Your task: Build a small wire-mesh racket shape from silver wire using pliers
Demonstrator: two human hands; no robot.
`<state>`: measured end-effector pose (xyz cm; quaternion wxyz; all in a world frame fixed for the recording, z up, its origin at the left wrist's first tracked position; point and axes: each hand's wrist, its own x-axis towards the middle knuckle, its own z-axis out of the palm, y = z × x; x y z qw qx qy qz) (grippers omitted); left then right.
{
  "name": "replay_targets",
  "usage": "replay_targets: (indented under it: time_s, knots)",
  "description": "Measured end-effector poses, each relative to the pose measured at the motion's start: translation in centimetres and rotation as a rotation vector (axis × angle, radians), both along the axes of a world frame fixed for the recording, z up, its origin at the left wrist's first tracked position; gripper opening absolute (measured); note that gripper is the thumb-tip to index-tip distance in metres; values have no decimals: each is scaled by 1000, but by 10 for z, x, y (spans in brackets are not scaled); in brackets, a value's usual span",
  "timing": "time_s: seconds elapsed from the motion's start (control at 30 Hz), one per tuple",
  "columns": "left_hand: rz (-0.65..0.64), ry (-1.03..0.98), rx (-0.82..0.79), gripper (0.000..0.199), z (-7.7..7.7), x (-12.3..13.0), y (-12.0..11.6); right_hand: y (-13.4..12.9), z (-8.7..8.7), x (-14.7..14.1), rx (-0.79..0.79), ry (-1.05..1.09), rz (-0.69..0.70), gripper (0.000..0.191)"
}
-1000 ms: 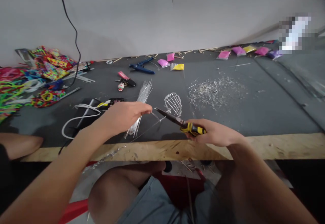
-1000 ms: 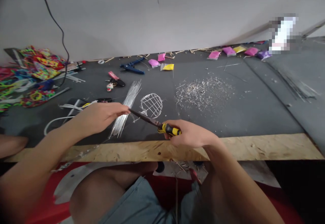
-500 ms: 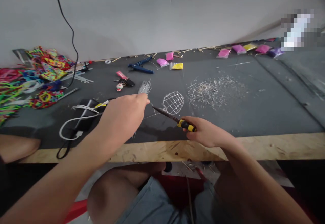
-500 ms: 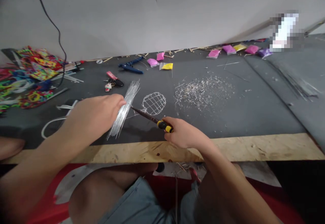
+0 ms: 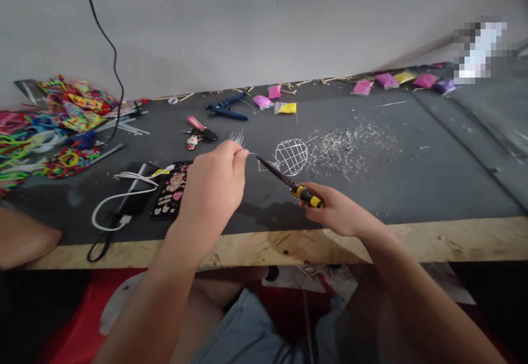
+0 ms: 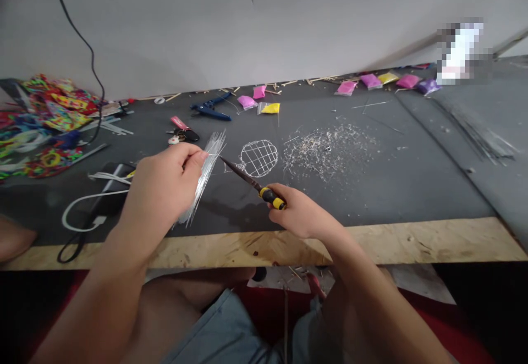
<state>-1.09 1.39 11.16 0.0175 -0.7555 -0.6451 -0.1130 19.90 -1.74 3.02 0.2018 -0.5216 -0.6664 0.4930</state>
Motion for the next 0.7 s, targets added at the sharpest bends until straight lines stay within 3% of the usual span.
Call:
replay_targets:
  time_s: [0.27, 0.47, 0.7]
  knots:
    - [39, -159, -8, 28, -6, 7, -9, 3, -5, -2, -69, 78, -57, 16]
    - [14, -454, 139, 17, -39, 40, -35, 4, -12, -8, -133, 267, -204, 17]
    - [-31, -790, 90, 14, -64, 59, -46, -2, -16, -5, -225, 490, -178, 9]
